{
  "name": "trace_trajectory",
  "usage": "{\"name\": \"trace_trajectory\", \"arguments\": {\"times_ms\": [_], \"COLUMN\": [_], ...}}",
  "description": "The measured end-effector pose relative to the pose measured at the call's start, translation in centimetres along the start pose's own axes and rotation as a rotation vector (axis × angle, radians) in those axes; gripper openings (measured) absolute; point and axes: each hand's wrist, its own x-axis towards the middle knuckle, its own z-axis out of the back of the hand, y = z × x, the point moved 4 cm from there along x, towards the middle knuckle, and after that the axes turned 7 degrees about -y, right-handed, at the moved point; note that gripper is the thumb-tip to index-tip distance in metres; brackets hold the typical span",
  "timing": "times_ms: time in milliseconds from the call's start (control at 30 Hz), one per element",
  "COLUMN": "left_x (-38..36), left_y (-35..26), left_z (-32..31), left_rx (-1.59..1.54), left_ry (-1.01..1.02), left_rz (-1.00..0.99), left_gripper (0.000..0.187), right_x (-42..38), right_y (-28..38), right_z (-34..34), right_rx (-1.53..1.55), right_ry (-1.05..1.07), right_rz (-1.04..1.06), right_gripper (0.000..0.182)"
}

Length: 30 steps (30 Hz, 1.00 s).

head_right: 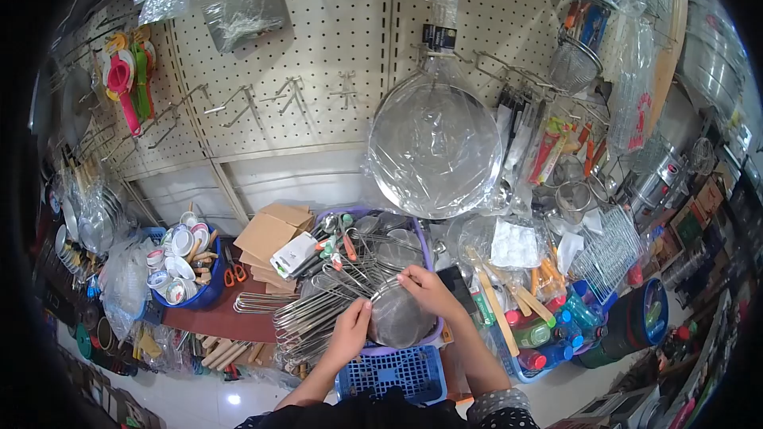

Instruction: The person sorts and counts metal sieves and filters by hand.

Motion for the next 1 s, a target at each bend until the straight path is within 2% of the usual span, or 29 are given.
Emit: {"name": "trace_trajectory", "arguments": {"times_ms": [100, 333, 467, 567, 600, 700, 733, 767, 833, 867, 967, 1000], "left_x": [-0.6, -2.9, -4.5, -6.3, -6.6, -7.8, -8.1, -8.4, -8.8, -9.0, -9.3, -9.4], "left_y": [-1.4, -3.3, -3.1, -2.6, -1.8, -1.5, -1.1, -0.9, -0.5, 0.1, 1.1, 1.3], "left_z": [0.3, 8.1, 13.5, 19.9, 21.4, 27.3, 29.3, 31.1, 34.9, 36.8, 41.3, 42.6], "left_rx": [-0.147, -0.194, -0.155, -0.190, -0.232, -0.174, -0.212, -0.236, -0.284, -0.301, -0.321, -0.290], "left_ry": [-0.068, -0.188, -0.249, -0.325, -0.341, -0.506, -0.528, -0.556, -0.609, -0.582, -0.599, -0.584], "left_rz": [0.016, -0.017, -0.039, 0.045, 0.066, -0.028, -0.014, -0.036, -0.083, -0.094, -0.141, -0.152], "left_gripper": [0.029, 0.030, 0.031, 0.031, 0.029, 0.029, 0.027, 0.027, 0.025, 0.022, 0.020, 0.018], "right_x": [-1.2, -3.7, -4.6, -4.8, -5.0, -6.2, -6.3, -6.5, -6.6, -6.4, -6.0, -5.5], "right_y": [2.7, 6.3, 8.6, 12.0, 13.5, 18.2, 18.3, 19.1, 19.7, 19.5, 20.7, 20.5], "right_z": [-0.2, -6.9, -11.7, -17.8, -19.2, -24.6, -26.9, -29.2, -34.1, -36.7, -43.4, -45.4], "right_rx": [0.031, 0.229, 0.264, 0.217, 0.108, -0.303, -0.253, -0.341, -0.325, -0.326, -0.288, -0.320], "right_ry": [-0.057, -0.131, -0.068, -0.106, -0.130, -0.293, -0.269, -0.286, -0.271, -0.209, -0.150, -0.091], "right_rz": [0.010, 0.029, 0.084, 0.205, 0.313, 0.639, 0.611, 0.682, 0.708, 0.706, 0.708, 0.722], "right_gripper": [0.018, 0.010, 0.011, 0.015, 0.025, 0.034, 0.040, 0.043, 0.053, 0.068, 0.085, 0.100]}}
